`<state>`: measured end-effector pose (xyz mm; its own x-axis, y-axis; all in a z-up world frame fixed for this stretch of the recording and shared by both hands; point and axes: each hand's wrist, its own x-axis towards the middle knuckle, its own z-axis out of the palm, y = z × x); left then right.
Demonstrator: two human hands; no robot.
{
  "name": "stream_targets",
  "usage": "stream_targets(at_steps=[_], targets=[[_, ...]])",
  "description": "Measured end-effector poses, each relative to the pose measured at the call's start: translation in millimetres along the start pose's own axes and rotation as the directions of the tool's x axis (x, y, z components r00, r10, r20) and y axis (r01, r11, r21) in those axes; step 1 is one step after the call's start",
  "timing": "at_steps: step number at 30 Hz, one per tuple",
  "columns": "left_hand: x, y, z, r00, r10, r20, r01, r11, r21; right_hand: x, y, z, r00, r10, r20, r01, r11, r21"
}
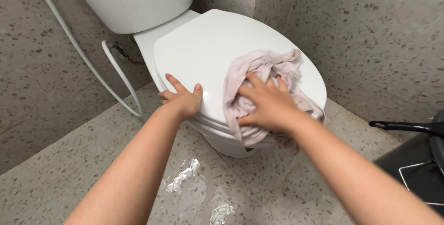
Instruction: Cleaning the exterior surfaces, tank, and base of a toilet using a cloth.
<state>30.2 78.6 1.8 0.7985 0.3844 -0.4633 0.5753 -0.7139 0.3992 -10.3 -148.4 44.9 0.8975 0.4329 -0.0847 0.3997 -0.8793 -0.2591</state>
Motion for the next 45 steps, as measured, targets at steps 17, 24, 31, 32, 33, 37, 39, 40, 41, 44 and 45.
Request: stream_targets(at_steps=[17,24,31,32,33,37,39,40,41,44,45], targets=[[6.3,-2.4,-0.2,1.0,-0.014,0.023,0.014,1.0,-0.006,40.8,-51.8,-17.9,0.973,0.223,-0.062,-0.219,0.973,0.071],[3.8,0.5,-1.5,1.0,-0.017,0.025,0.015,0.998,0.063,21.7,3.6,-32.9,0.961,0.019,0.276,-0.007,0.999,-0.043],[1.0,3.2,0.9,0.999,-0.042,0.015,0.042,0.999,0.028,19.6,26.2,-29.4,0.972,0.015,0.234,0.016,0.991,-0.13],[3.8,1.8,0.6,0.999,-0.046,0.011,0.046,0.999,0.028,27.8,17.0,-23.1,0.972,0.01,0.233,0.02,0.992,-0.128],[6.4,0.8,0.5,0.999,-0.035,0.015,0.034,0.999,0.017,35.6,8.2,-17.3,0.981,0.023,0.19,-0.004,0.995,-0.1],[3.6,4.9,2.9,1.0,-0.01,0.005,0.01,1.0,0.007,32.5,-63.2,-32.8,0.971,0.218,0.1,-0.215,0.976,-0.041],[-9.1,7.8,-5.0,0.999,-0.038,0.004,0.037,0.998,0.056,28.4,-63.8,-30.5,0.979,0.192,0.062,-0.19,0.981,-0.031],[-15.7,8.7,-7.8,0.998,-0.063,0.002,0.062,0.992,0.113,25.3,-63.8,-27.8,0.985,0.171,0.023,-0.17,0.985,-0.015],[-16.9,6.6,-7.9,0.998,-0.064,0.004,0.063,0.991,0.115,24.0,-55.6,-25.2,0.985,0.171,0.026,-0.171,0.985,-0.013],[-17.0,6.5,-9.7,1.0,-0.028,0.005,0.027,0.994,0.109,18.9,-19.9,-19.0,0.992,0.058,0.115,-0.053,0.997,-0.049],[-17.0,6.1,-9.0,1.0,-0.021,0.015,0.019,0.992,0.123,14.2,-1.6,-14.9,0.992,-0.001,0.123,0.009,0.998,-0.063]])
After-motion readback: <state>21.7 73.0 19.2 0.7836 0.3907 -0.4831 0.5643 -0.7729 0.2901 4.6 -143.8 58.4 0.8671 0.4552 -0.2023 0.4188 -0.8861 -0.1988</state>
